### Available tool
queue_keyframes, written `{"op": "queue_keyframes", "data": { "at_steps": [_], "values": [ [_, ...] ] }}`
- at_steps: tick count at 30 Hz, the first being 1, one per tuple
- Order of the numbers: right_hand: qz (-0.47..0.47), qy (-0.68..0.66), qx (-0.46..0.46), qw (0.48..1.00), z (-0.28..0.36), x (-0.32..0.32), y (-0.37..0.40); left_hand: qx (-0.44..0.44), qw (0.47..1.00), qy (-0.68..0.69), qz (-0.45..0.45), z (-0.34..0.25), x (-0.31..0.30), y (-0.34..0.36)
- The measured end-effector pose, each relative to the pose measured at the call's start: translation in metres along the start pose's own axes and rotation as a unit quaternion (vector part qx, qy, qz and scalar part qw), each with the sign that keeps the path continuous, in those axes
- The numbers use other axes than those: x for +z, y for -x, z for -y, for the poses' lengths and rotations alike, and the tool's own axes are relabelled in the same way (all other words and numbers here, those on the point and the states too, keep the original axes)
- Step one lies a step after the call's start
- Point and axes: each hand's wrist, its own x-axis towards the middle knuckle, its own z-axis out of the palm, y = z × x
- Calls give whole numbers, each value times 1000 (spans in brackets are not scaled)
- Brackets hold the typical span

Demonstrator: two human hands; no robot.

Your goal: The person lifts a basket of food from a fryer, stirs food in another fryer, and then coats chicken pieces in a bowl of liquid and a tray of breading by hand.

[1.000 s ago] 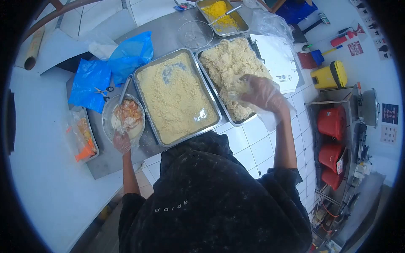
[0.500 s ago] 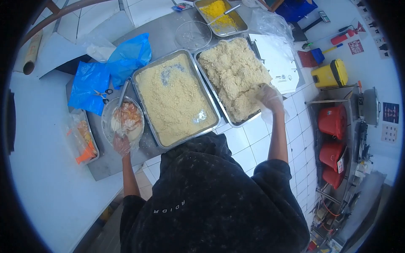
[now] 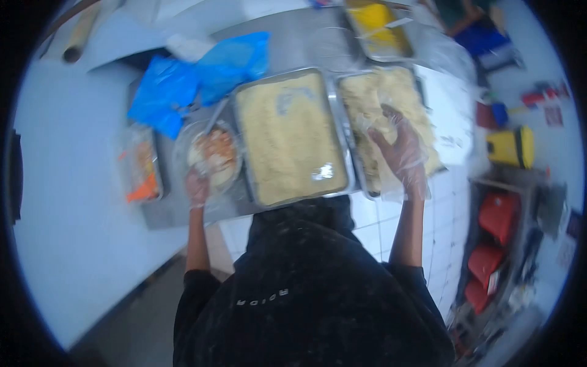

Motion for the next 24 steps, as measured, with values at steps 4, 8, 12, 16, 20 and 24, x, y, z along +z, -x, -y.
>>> {"op": "queue_keyframes", "data": {
  "at_steps": [4,8,12,16,20,24],
  "values": [
    [139,-72,-94,983,37,96,-6,35,997,-53,47,-22,-13,-4],
    [199,-30,-190,961,34,171,-9,-10,992,-43,121,-48,-32,-13],
    [218,28,-194,956,27,222,-4,-101,979,-103,141,-63,-31,-23],
    [240,119,-216,939,17,249,10,-112,977,-107,147,-55,-18,-28],
    [266,172,-218,923,14,246,18,-141,961,-142,189,-49,-8,-33],
    [241,161,-217,932,8,251,18,-107,972,-142,156,-43,-2,-20]
  ]
}}
